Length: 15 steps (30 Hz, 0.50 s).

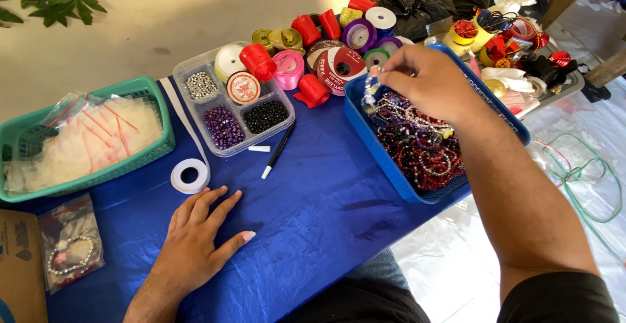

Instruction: Packaging beaded bracelets into plastic bags and labeling them.

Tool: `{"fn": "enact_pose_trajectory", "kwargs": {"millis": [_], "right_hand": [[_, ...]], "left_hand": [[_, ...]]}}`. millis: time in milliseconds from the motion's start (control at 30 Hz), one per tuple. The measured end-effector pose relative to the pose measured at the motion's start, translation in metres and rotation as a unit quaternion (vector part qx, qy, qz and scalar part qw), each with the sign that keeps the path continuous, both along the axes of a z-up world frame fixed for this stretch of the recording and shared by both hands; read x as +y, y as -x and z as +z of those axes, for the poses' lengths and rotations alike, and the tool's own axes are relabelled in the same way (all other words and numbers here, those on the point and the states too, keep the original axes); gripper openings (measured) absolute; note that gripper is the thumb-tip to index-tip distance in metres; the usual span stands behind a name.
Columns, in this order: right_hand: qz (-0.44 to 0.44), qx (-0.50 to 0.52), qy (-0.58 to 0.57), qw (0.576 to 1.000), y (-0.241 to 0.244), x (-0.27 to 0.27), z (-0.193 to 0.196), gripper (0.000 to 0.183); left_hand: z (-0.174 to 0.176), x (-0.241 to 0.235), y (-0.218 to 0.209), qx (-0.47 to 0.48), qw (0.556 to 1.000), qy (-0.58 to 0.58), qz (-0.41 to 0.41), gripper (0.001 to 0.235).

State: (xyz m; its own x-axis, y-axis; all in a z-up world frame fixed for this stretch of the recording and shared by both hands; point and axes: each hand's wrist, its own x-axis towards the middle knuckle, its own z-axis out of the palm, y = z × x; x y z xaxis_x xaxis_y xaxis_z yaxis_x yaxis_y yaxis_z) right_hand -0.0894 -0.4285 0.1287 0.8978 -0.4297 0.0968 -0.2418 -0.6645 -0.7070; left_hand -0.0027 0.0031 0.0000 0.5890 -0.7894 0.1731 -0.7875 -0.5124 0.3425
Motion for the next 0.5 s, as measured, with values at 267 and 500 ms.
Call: {"fn": "enact_pose_trajectory", "kwargs": {"millis": [267, 500], "right_hand": [[0.054, -0.081, -0.071, 0.993, 0.009, 0.064, 0.032, 0.016], [0.161, -0.157, -0.06, 0.972, 0.02, 0.136, 0.029, 0.012]], "left_hand": [[0.004, 0.0, -0.002, 0.02, 1.0, 0.023, 0.005, 0.068], [0.013, 0.008, -0.005, 0.201, 0.963, 0.178, 0.025, 0.06]]}}
